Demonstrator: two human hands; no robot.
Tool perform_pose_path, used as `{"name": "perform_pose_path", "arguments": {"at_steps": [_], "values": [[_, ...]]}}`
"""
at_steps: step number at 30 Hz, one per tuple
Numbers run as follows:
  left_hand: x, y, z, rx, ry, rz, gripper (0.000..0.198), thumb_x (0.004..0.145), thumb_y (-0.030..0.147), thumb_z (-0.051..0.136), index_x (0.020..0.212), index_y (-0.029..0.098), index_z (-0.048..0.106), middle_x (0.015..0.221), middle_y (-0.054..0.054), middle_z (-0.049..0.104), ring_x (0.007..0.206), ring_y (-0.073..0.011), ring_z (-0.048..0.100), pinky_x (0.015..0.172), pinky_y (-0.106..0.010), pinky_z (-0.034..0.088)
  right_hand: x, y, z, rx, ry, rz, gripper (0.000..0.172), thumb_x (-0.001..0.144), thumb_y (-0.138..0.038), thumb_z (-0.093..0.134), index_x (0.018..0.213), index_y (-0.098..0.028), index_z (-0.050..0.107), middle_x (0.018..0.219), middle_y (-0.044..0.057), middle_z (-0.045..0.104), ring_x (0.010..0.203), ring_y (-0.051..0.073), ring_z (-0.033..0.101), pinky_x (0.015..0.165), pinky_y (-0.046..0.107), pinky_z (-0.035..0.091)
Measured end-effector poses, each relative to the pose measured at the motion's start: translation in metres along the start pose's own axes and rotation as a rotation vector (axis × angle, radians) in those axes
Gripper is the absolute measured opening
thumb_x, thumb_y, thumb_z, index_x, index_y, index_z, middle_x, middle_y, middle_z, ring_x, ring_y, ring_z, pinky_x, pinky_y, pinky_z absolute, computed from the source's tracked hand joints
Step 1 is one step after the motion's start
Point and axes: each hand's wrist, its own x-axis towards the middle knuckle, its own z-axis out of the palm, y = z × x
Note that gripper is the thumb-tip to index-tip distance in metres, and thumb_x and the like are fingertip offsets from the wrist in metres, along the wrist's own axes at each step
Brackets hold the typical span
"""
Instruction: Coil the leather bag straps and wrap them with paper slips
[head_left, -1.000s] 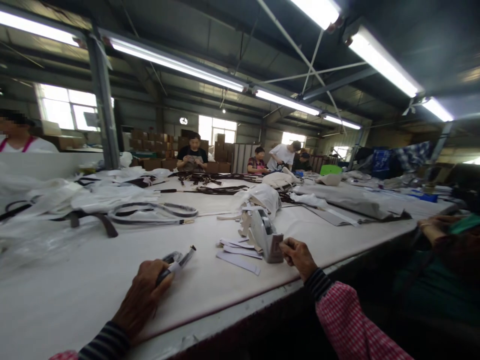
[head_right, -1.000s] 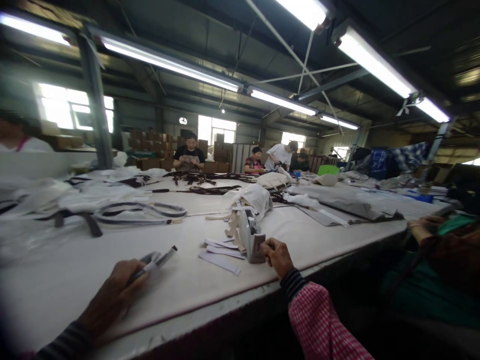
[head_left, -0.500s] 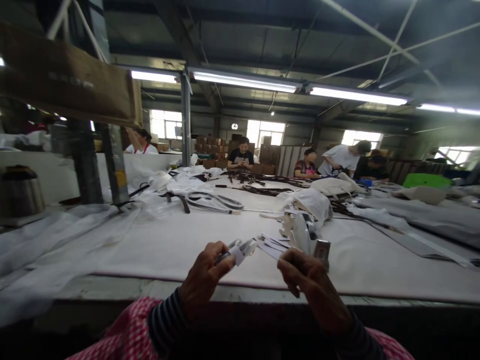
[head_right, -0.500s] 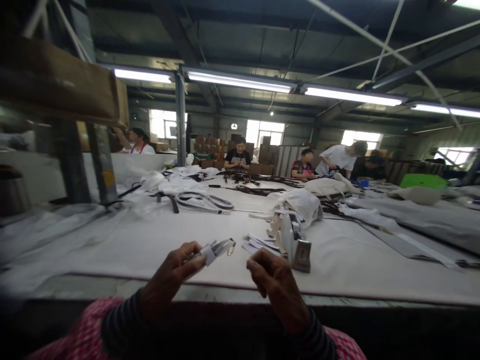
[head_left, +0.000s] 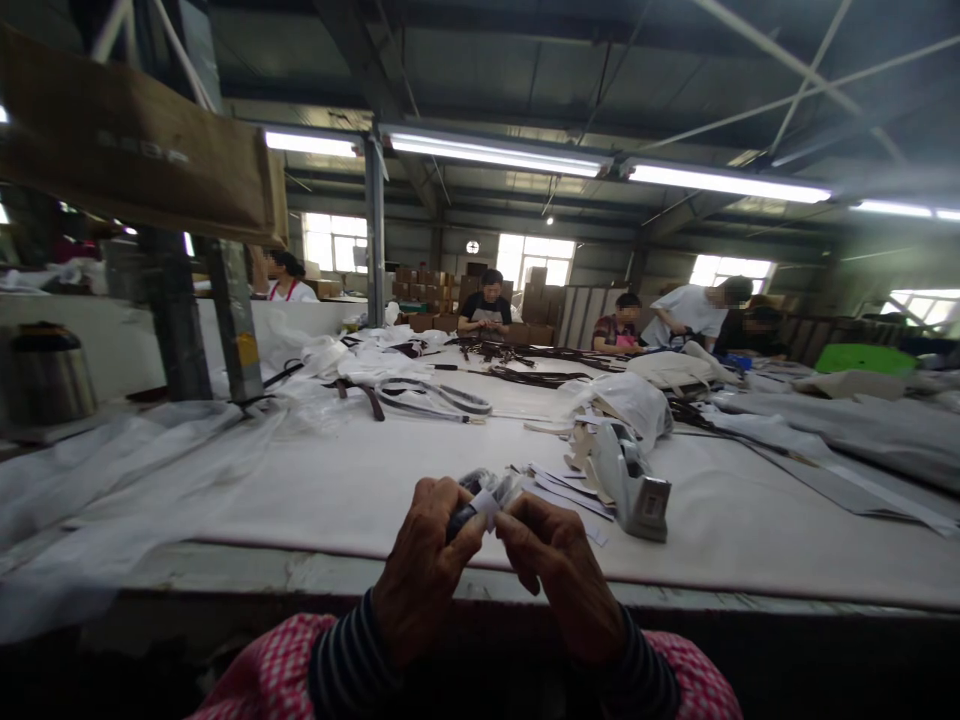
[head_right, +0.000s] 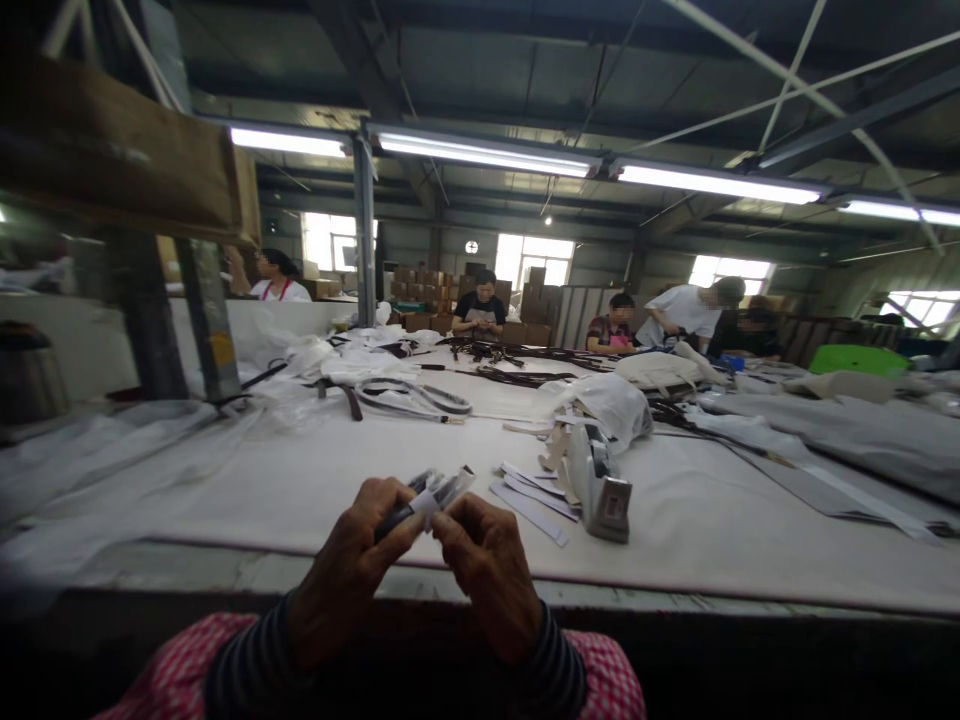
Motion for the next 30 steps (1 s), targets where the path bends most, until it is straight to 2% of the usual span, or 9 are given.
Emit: {"name": "perform_pose_path", "arguments": {"at_steps": [10,13,16,20,25,30], "values": [[0.0,-0.001,0.001,-0.043,0.005,-0.089,0.026,0.093,0.046,0.047,0.085,0.023,0.055,0.091,-0.001,0.052,0.086,-0.0215,0.052,0.082,-0.037,0.04,0.011,0.019,0.008,0.064,0.085,0.019,0.039,0.085,-0.047,0.07,0.065,-0.017,0.054,0.046,-0.008,0.04,0.043,0.006,0.029,0.043,0.023,0.022],[0.002,-0.001,-0.001,-0.115,-0.025,-0.15,0.03,0.092,0.048,0.046,0.077,0.023,0.052,0.081,0.001,0.051,0.077,-0.0194,0.049,0.072,-0.033,0.04,0.014,0.023,0.011,0.118,0.088,0.001,0.041,0.085,-0.048,0.07,0.064,-0.018,0.051,0.045,-0.008,0.041,0.043,0.006,0.028,0.043,0.022,0.022],[0.003,0.0,-0.001,-0.26,-0.063,-0.196,0.035,0.091,0.05,0.045,0.069,0.023,0.042,0.067,0.003,0.042,0.064,-0.0165,0.041,0.059,-0.029,0.036,0.02,0.032,0.017,0.156,0.099,-0.031,0.043,0.084,-0.05,0.07,0.064,-0.019,0.049,0.046,-0.007,0.043,0.043,0.006,0.029,0.043,0.023,0.023],[0.004,-0.001,0.0,-0.359,-0.008,-0.201,0.035,0.09,0.048,0.044,0.066,0.024,0.037,0.063,0.004,0.039,0.061,-0.0159,0.038,0.055,-0.028,0.036,0.03,0.051,0.028,0.2,0.147,-0.055,0.049,0.08,-0.056,0.072,0.06,-0.018,0.048,0.049,-0.006,0.04,0.046,0.007,0.03,0.045,0.023,0.025],[0.005,-0.008,-0.001,-0.364,0.009,-0.203,0.034,0.09,0.047,0.044,0.067,0.024,0.037,0.064,0.004,0.038,0.062,-0.0156,0.038,0.055,-0.027,0.037,0.032,0.062,0.035,0.243,0.064,0.005,0.053,0.082,-0.063,0.067,0.062,-0.017,0.049,0.049,-0.007,0.035,0.045,0.006,0.026,0.043,0.022,0.022],[0.007,-0.024,-0.004,-0.374,0.005,-0.163,0.035,0.092,0.047,0.042,0.067,0.023,0.041,0.066,0.003,0.044,0.065,-0.0163,0.042,0.059,-0.027,0.041,0.023,0.055,0.036,0.201,-0.034,0.001,0.047,0.09,-0.059,0.058,0.07,-0.016,0.056,0.051,-0.005,0.045,0.042,0.006,0.031,0.04,0.022,0.022]]}}
